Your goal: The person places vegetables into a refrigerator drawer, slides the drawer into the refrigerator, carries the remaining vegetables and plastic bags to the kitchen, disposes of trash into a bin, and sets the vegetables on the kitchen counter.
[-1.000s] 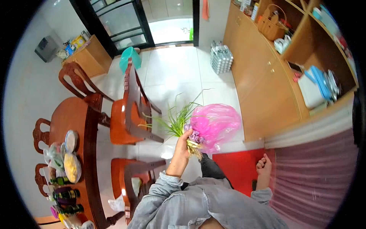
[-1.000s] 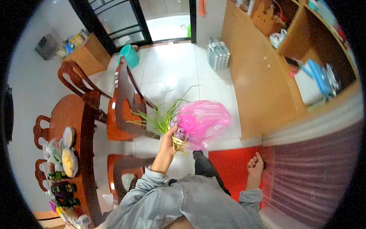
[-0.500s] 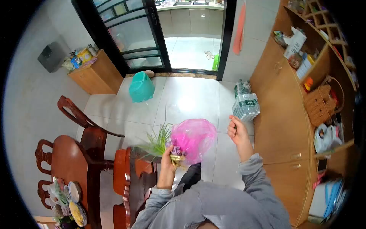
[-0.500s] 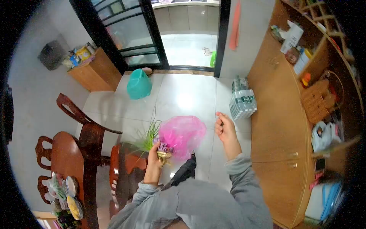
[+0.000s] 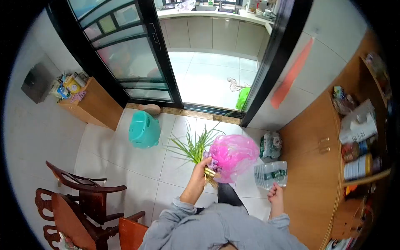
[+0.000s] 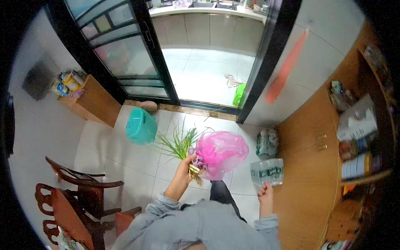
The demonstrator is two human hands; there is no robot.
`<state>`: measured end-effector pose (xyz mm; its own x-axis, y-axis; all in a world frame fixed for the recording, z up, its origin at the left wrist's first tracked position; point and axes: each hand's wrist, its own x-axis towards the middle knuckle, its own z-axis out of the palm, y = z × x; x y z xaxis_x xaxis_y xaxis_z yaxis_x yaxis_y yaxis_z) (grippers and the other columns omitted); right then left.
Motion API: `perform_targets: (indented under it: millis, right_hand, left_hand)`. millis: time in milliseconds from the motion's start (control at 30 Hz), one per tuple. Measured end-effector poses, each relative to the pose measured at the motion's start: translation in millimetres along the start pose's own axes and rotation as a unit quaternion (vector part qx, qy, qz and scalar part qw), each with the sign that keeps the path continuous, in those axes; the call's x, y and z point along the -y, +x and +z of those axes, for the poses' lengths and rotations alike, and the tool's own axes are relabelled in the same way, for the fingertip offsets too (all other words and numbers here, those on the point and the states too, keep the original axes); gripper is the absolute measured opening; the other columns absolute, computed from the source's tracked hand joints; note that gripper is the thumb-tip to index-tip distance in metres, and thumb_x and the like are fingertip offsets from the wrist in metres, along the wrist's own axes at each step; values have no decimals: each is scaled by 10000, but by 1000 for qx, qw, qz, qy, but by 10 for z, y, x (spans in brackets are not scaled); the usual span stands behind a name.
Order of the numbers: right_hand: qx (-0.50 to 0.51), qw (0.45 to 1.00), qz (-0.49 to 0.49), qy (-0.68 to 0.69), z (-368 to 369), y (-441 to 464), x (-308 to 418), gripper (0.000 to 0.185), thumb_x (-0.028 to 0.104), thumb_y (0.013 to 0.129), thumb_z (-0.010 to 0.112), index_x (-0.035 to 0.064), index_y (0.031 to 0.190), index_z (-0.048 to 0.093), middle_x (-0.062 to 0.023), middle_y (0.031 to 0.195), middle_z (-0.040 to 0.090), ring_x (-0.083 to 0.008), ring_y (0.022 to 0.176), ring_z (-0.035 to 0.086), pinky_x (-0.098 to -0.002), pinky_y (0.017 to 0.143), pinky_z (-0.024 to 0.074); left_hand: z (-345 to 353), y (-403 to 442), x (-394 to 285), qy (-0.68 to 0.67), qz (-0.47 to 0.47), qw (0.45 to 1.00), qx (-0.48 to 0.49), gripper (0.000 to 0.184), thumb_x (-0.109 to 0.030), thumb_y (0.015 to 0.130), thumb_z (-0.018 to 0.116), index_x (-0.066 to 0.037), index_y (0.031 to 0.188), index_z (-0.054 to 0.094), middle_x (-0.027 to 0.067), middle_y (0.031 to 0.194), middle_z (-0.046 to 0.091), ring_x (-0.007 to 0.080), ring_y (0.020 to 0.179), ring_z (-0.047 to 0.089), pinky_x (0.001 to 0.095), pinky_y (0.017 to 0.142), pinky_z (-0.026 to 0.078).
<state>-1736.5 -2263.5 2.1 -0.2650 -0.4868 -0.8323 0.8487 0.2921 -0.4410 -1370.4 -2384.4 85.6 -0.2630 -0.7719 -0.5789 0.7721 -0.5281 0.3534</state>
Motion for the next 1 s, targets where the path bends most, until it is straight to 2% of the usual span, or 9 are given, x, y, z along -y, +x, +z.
perform_targets:
  millis: [67,100,267,367,467,700,800,933,1000]
  right_hand:
    - [5,999,-6,-37,658,365,193,74,177,812,562,154,796,493,40,547,353,-67,390,277,-222,324,197]
    - [41,998,-8,-47,1250,579,344,96,180,808,570,144,784,484,35,545,347,-73,393,264,-223,336,189]
    - [228,969,-21,-94,3911,877,789,56,147,839,534,101,854,506,17,580,377,-77,399,283,-219,343,217]
    - [323,938,-22,-126,4968,872,851,106,150,874,488,58,925,503,2,589,388,-79,409,308,-219,350,236]
    - [354,922,-2,-159,5815,1478,1074,131,156,881,474,55,965,480,-3,616,407,-78,431,328,-211,369,253]
    - [235,956,31,-175,7050,3066,1625,117,174,855,538,92,930,501,19,607,424,-69,453,345,-196,379,260]
    - [184,961,20,-207,7366,3585,1917,126,181,846,551,96,929,509,25,614,432,-69,453,350,-195,381,261]
    - [189,958,15,-214,8218,4087,2110,143,166,828,564,93,944,524,15,627,461,-81,468,384,-201,390,282]
    - [206,946,22,-250,8831,4209,1996,137,163,828,560,91,939,525,11,622,464,-86,470,394,-207,392,293]
  left_hand:
    - [224,378,-157,-4,-11,1000,-14,171,-153,797,553,-50,933,557,75,817,613,208,648,610,355,532,529]
    - [409,718,-357,-1,-3,1000,-7,179,-139,786,559,-32,929,540,97,784,605,217,650,606,391,582,542]
    - [1152,1577,-1218,-6,15,1000,-19,172,-146,784,570,-38,917,555,88,740,616,217,606,614,385,546,544]
    - [1296,2031,-1565,-32,24,999,-32,167,-146,786,569,-35,911,557,87,749,619,217,620,617,383,550,545]
    - [1433,2801,-1931,-50,33,997,-53,163,-145,793,563,-33,911,559,85,760,622,216,630,620,387,557,544]
    - [1962,4727,-3109,-78,21,996,-46,150,-121,802,548,-40,929,540,94,795,615,206,657,614,369,584,542]
    - [2034,5568,-3375,-84,22,995,-42,195,-104,771,587,-12,943,573,72,829,624,180,716,608,310,647,512]
    - [2436,6053,-4065,-111,49,991,-58,172,-74,763,593,-10,923,586,72,832,620,175,710,606,306,647,506]
    - [2352,6225,-4422,-101,101,982,-123,231,-60,722,629,1,937,570,66,812,612,179,703,604,301,640,504]
